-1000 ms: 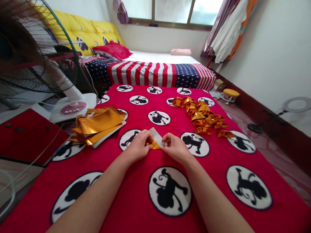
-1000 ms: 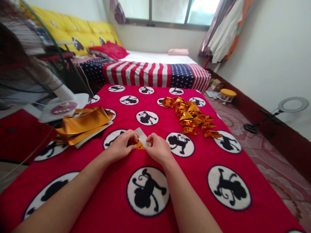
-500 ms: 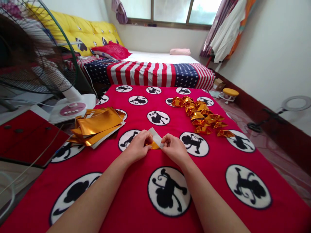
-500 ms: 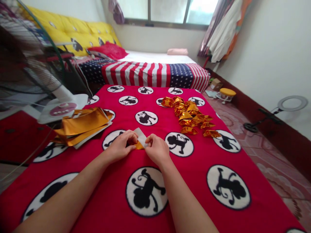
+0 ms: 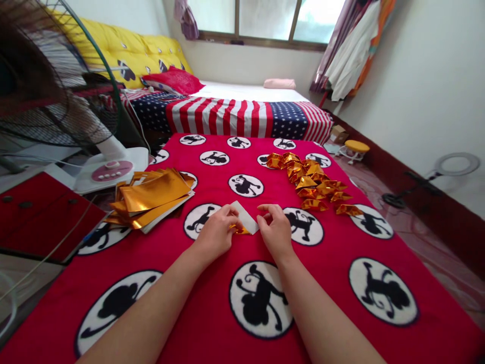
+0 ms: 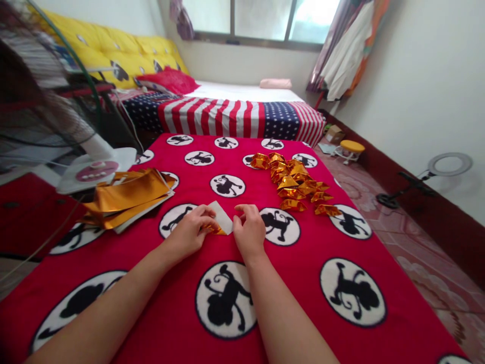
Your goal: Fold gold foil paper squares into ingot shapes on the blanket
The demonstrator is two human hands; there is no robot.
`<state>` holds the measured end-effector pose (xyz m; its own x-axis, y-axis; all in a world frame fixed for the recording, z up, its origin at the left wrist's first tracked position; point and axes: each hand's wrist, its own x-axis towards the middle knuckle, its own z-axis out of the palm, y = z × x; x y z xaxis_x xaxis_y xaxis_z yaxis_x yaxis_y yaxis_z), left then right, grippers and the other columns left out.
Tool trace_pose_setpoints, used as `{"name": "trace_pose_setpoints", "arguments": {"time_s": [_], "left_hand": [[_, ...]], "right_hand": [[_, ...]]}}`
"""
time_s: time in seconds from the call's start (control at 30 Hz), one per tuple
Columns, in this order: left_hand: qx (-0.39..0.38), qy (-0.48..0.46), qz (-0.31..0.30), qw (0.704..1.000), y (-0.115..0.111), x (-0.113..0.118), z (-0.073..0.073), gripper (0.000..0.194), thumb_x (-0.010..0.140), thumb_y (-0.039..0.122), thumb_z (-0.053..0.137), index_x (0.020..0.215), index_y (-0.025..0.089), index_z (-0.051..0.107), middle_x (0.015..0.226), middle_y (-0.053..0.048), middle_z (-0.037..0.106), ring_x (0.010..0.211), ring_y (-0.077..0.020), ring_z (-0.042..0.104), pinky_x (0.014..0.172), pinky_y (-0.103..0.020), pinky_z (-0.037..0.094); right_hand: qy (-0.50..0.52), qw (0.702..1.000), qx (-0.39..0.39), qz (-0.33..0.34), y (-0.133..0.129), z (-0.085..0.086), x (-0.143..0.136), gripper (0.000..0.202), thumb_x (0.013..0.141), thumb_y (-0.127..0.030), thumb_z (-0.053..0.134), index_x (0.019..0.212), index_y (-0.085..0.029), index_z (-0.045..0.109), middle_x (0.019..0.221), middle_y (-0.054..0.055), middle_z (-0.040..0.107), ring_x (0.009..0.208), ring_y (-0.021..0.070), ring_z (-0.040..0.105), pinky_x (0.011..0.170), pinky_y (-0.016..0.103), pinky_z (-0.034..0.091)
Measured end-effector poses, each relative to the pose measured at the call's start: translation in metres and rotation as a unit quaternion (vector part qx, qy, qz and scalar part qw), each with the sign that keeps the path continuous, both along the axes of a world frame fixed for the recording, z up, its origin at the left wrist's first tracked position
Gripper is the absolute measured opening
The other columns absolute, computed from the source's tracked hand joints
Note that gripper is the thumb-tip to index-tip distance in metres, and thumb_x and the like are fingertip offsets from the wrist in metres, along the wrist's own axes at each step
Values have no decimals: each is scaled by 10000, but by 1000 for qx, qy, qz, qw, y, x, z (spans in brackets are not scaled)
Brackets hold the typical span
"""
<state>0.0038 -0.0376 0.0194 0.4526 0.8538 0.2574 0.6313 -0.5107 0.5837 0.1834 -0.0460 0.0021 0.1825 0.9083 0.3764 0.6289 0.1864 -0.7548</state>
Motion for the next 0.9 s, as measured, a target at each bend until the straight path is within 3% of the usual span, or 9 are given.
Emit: {"name": "trace_pose_setpoints", "arguments": {"time_s": [0.17, 0.3, 0.4, 0.67, 0.9], "left_hand": [[63, 92, 8, 994, -12, 8, 9, 303, 804, 30, 492, 841, 220, 726, 912, -57, 592, 863, -188, 581, 806, -326, 469], [28, 101, 18, 994, -20, 16, 10, 194, 862, 121, 492, 863, 197, 672, 884, -63, 589, 835, -193, 597, 763, -307, 470], [17, 104, 16, 994, -21, 19, 7, 216, 884, 119, 455, 870, 205, 653, 892, -65, 592, 831, -198, 604, 744, -304, 460], [49, 86, 19, 995, -13, 12, 4, 296, 853, 42, 432, 863, 208, 678, 890, -64, 606, 833, -193, 585, 736, -296, 451], [26, 16, 16, 999, -4, 2, 1, 290, 796, 9, 451, 681, 178, 657, 876, -47, 634, 810, -167, 603, 768, -286, 471]], "right_hand": [[-50, 998, -36, 22, 0, 1, -2, 291, 779, -209, 578, 1059, -232, 653, 851, 0, 663, 682, 142, 583, 666, 270, 433], [-45, 997, -62, 21, 0, 1, -1, 304, 783, -236, 583, 1080, -258, 645, 783, -31, 681, 663, 141, 589, 629, 257, 408], [-45, 996, -79, 24, -1, 2, -1, 311, 789, -241, 572, 1091, -268, 640, 748, -45, 684, 645, 139, 593, 609, 250, 390], [-55, 995, -84, 23, -1, 3, 0, 261, 772, -204, 549, 993, -260, 677, 748, -29, 693, 669, 148, 607, 611, 245, 384], [-17, 997, -73, 30, -2, 1, 0, 246, 813, -239, 547, 1019, -250, 681, 824, -21, 711, 641, 129, 601, 624, 240, 409]]}}
